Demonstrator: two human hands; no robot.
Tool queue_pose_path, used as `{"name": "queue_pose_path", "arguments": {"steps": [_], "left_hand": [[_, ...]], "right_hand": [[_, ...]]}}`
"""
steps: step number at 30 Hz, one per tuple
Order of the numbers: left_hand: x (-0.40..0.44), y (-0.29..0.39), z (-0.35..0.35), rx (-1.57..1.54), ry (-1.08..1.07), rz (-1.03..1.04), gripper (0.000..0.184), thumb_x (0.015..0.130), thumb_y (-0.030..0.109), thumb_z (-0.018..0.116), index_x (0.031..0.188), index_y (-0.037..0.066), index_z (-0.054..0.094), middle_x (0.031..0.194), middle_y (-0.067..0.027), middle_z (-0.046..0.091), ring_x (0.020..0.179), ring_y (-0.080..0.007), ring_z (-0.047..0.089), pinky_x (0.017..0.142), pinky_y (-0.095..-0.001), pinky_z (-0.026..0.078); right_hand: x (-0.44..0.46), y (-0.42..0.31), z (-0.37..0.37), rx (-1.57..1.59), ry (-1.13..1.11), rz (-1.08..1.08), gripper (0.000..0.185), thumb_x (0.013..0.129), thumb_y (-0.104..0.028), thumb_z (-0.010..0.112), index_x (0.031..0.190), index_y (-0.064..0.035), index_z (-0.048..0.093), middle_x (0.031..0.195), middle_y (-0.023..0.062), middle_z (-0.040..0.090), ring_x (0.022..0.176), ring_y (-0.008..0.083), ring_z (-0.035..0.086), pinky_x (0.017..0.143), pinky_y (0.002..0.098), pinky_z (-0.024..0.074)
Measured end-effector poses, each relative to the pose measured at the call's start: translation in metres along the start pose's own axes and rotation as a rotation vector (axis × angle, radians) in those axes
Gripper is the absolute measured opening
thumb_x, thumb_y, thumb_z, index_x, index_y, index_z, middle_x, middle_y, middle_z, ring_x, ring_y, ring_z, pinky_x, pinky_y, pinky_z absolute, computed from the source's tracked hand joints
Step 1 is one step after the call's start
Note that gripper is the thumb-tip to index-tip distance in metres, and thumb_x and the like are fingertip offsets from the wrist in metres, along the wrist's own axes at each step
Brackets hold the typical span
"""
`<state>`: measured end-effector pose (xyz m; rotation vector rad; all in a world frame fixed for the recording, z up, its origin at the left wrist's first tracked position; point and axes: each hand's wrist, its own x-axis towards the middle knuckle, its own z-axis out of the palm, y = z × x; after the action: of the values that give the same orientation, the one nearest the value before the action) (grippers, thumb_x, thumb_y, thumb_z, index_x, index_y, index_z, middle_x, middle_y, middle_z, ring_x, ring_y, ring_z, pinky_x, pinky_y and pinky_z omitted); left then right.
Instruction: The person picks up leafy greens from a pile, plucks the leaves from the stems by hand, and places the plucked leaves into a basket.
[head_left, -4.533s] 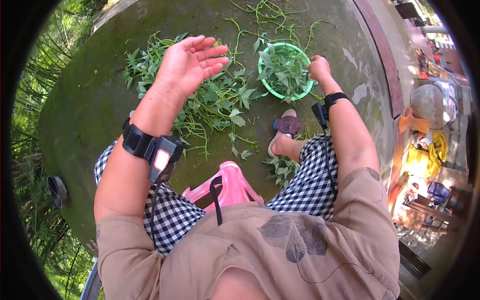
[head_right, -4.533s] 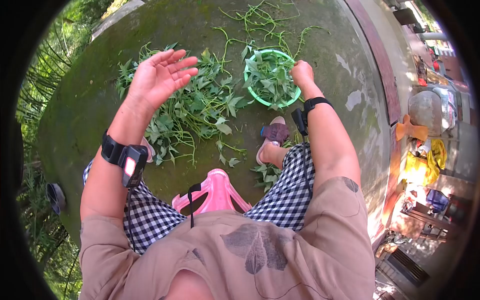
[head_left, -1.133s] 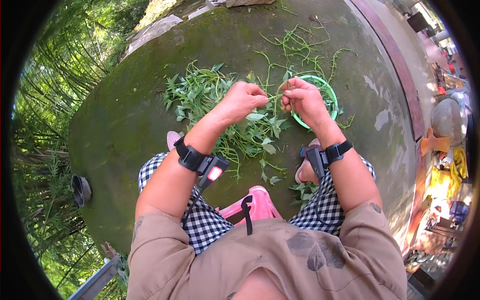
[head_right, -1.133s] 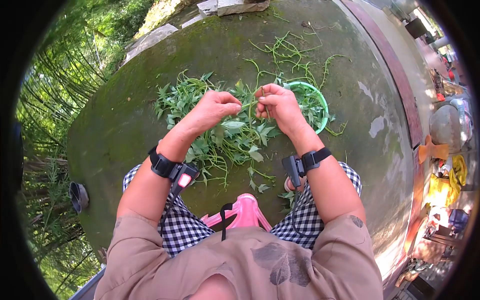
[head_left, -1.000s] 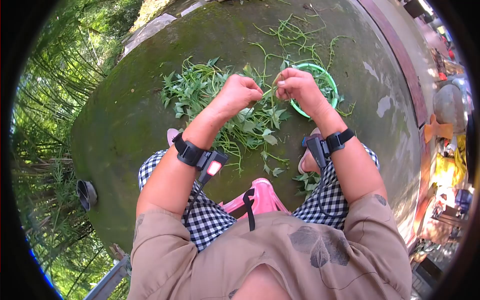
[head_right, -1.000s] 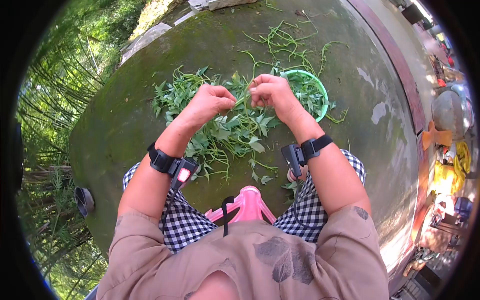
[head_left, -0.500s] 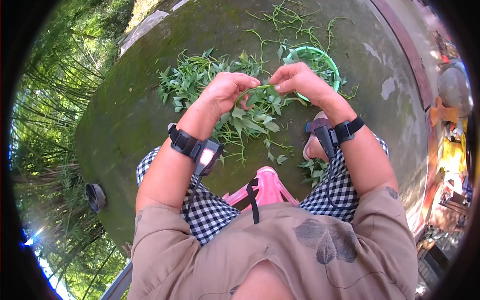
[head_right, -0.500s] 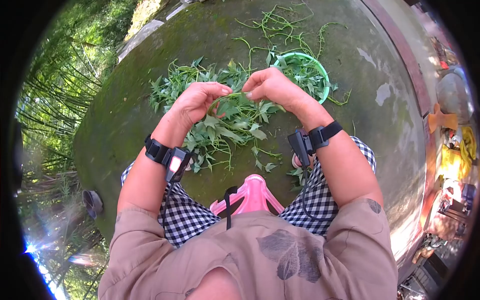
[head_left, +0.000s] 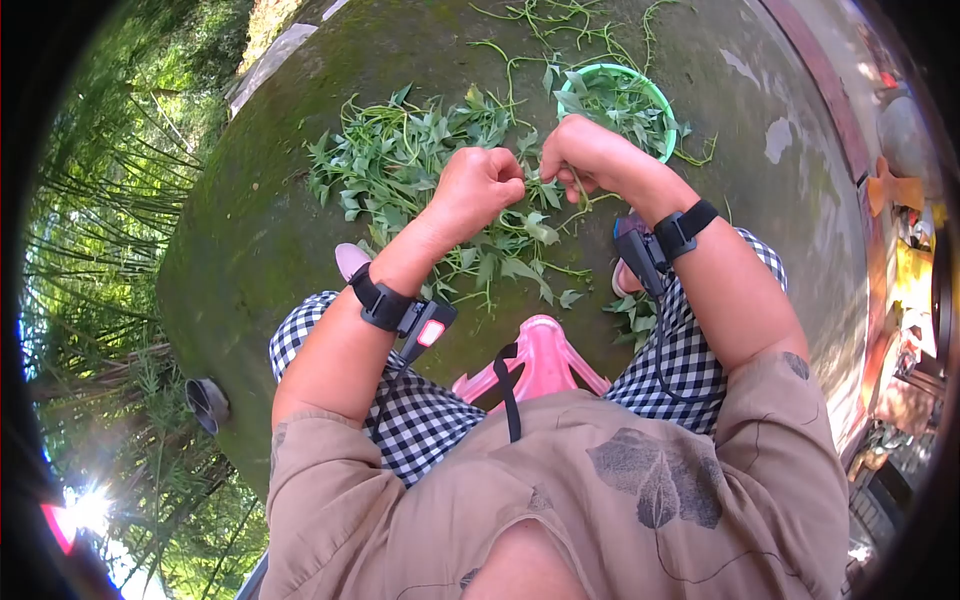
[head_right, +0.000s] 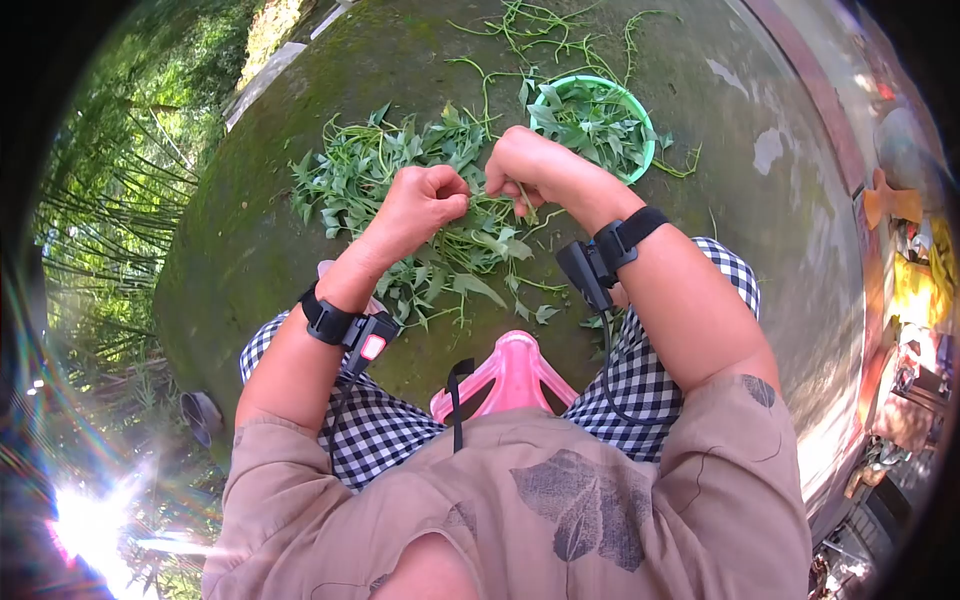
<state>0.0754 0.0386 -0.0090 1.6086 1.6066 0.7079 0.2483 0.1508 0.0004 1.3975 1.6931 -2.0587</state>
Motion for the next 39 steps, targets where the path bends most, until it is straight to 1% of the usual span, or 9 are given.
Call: {"name": "queue_pose_path", "arguments": {"steps": [5,9,13,18,21,26,30,34,39], "left_hand": [[0.002,-0.011,0.003,-0.066,0.131,-0.102,0.013,0.077,0.009,0.060,0.078,-0.003,0.065,0.059,-0.0063,0.060,0.053,-0.0119,0.055,0.050,-0.0283,0.045],[0.002,-0.006,-0.010,-0.534,0.027,-0.399,0.015,0.081,0.011,0.059,0.072,-0.001,0.063,0.057,-0.0046,0.059,0.046,-0.0091,0.051,0.043,-0.0258,0.042],[-0.002,-0.005,-0.003,-0.437,-0.102,-0.271,0.019,0.083,0.014,0.059,0.068,0.001,0.059,0.057,-0.0015,0.056,0.044,-0.0077,0.050,0.040,-0.0242,0.039],[-0.005,-0.011,0.004,0.358,0.024,0.164,0.016,0.076,0.014,0.059,0.076,-0.001,0.056,0.068,-0.0232,0.057,0.066,-0.0423,0.057,0.062,-0.0477,0.047],[-0.008,-0.011,0.006,0.440,0.023,0.204,0.015,0.077,0.014,0.059,0.074,-0.001,0.055,0.067,-0.0225,0.057,0.067,-0.0429,0.057,0.063,-0.0492,0.047],[-0.007,-0.025,0.001,-0.290,0.085,0.058,0.018,0.080,0.010,0.051,0.065,0.001,0.054,0.056,-0.0040,0.052,0.044,-0.0118,0.049,0.038,-0.0286,0.038],[-0.009,-0.017,-0.015,-0.815,0.162,-0.478,0.014,0.084,0.007,0.050,0.076,0.002,0.061,0.062,-0.0060,0.056,0.048,-0.0140,0.053,0.042,-0.0283,0.044],[-0.007,-0.017,-0.023,-1.025,0.168,-0.526,0.014,0.094,0.014,0.051,0.103,0.004,0.056,0.077,-0.0049,0.058,0.061,-0.0140,0.055,0.051,-0.0289,0.046],[-0.011,-0.017,-0.041,-1.067,0.158,-0.579,0.016,0.093,0.014,0.054,0.105,0.005,0.059,0.067,0.0028,0.044,0.051,-0.0068,0.035,0.043,-0.0226,0.027]], "right_hand": [[-0.003,-0.010,0.010,-0.013,0.135,-0.201,0.014,0.068,-0.002,0.065,0.081,0.0043,0.065,0.061,0.0050,0.058,0.047,0.0163,0.057,0.042,0.0293,0.0375],[0.007,-0.006,0.010,-0.157,0.257,-0.438,0.018,0.068,-0.001,0.066,0.085,0.0047,0.066,0.067,0.0057,0.062,0.051,0.0133,0.055,0.048,0.0293,0.0411],[0.005,-0.006,0.010,-0.225,0.243,-0.345,0.016,0.068,0.000,0.065,0.084,0.0049,0.065,0.067,0.0063,0.062,0.051,0.0141,0.053,0.047,0.0310,0.0415],[0.004,-0.005,0.013,-0.432,0.223,-0.313,0.015,0.069,-0.007,0.071,0.078,0.0032,0.068,0.070,0.0167,0.065,0.059,0.0258,0.063,0.058,0.0399,0.0498],[0.008,-0.002,0.013,-0.557,0.185,-0.373,0.014,0.069,-0.008,0.070,0.077,0.0032,0.068,0.071,0.0188,0.065,0.059,0.0281,0.062,0.060,0.0417,0.0496],[0.006,-0.007,0.008,-0.285,0.174,-0.350,0.011,0.076,-0.007,0.068,0.081,0.0018,0.064,0.065,0.0039,0.059,0.050,0.0125,0.052,0.048,0.0296,0.0417],[0.007,-0.009,0.002,-0.099,0.180,-0.312,0.010,0.079,-0.009,0.066,0.080,0.0009,0.063,0.064,0.0024,0.057,0.050,0.0121,0.052,0.048,0.0283,0.0397],[0.004,-0.013,-0.007,-0.029,0.211,-0.246,0.009,0.081,-0.010,0.065,0.081,-0.0007,0.063,0.061,0.0018,0.056,0.048,0.0124,0.054,0.046,0.0279,0.0387],[0.003,-0.013,-0.016,0.016,0.221,-0.246,0.012,0.081,-0.012,0.065,0.074,-0.0034,0.061,0.056,0.0004,0.053,0.047,0.0122,0.054,0.044,0.0268,0.0348]]}}
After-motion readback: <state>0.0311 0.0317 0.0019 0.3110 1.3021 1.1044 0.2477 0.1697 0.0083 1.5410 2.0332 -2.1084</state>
